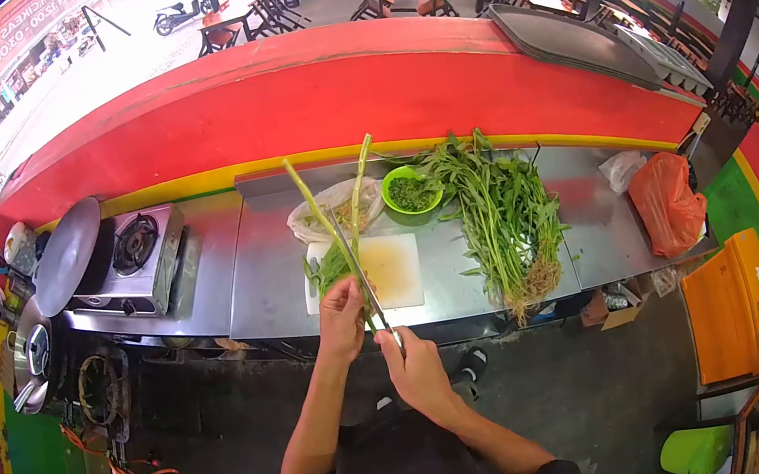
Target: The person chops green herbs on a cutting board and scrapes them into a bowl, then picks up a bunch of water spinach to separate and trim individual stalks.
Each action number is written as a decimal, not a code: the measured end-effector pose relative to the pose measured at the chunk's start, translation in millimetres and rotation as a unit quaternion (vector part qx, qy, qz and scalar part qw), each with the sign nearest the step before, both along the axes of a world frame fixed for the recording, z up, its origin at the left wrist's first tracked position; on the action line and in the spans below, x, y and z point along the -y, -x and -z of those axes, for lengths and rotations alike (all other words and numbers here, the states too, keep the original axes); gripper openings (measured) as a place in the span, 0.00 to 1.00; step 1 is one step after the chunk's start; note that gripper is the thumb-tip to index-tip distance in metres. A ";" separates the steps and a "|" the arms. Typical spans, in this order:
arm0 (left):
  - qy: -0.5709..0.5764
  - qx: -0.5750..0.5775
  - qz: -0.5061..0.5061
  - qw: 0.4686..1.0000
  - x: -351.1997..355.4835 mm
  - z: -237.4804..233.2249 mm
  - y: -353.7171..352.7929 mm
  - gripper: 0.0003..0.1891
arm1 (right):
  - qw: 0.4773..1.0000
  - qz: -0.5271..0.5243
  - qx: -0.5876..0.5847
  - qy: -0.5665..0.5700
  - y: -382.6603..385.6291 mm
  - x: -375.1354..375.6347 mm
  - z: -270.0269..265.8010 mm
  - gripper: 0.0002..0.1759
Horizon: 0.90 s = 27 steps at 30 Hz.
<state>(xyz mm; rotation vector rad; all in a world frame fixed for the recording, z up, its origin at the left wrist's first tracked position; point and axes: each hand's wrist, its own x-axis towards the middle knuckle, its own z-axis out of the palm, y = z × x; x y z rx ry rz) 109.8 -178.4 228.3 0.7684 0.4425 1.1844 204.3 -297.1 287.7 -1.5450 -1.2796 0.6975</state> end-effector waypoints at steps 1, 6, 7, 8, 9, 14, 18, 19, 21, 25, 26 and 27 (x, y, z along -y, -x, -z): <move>-0.001 0.000 0.000 1.000 -0.8 0.1 0.2 0.13 | 1.000 0.000 0.000 -0.001 -0.1 -1.7 1.2 0.18; 0.010 -0.003 -0.004 1.000 -3.5 5.5 4.6 0.13 | 1.000 -0.008 -0.002 -0.015 3.3 -5.8 1.9 0.17; 0.010 -0.003 -0.004 1.000 -4.0 5.1 4.6 0.13 | 1.000 -0.008 -0.002 -0.014 3.6 -6.3 1.5 0.17; 0.010 -0.002 -0.015 1.000 -4.7 4.6 4.2 0.13 | 1.000 -0.011 0.002 -0.007 3.6 -7.1 1.1 0.17; 0.010 -0.001 -0.026 1.000 -5.2 3.7 3.8 0.13 | 1.000 -0.014 0.006 -0.001 3.9 -7.6 0.8 0.17; 0.006 0.017 -0.033 0.999 -15.3 14.9 5.5 0.14 | 1.000 -0.017 0.005 0.010 7.1 -8.0 -0.5 0.17; 0.014 0.008 -0.051 0.999 -20.7 9.7 8.7 0.15 | 0.998 -0.028 -0.005 0.050 6.6 -7.7 -5.8 0.18; 0.007 0.000 -0.050 0.999 -21.7 11.1 10.7 0.14 | 0.998 -0.029 -0.005 0.052 7.0 -6.9 -6.1 0.18; -0.007 -0.016 -0.045 0.999 -22.7 9.2 14.2 0.15 | 0.998 -0.028 -0.008 0.053 7.4 -6.6 -6.5 0.19; -0.034 0.006 0.013 0.999 -24.3 8.1 19.5 0.15 | 0.997 -0.041 -0.010 0.067 5.7 -6.2 -6.4 0.20; -0.033 0.005 0.013 0.999 -23.1 8.4 19.1 0.15 | 0.997 -0.038 -0.005 0.070 5.8 -6.2 -6.6 0.20; -0.020 0.012 0.014 1.000 -20.3 6.3 17.9 0.15 | 0.997 -0.034 0.001 0.073 5.7 -5.9 -6.6 0.20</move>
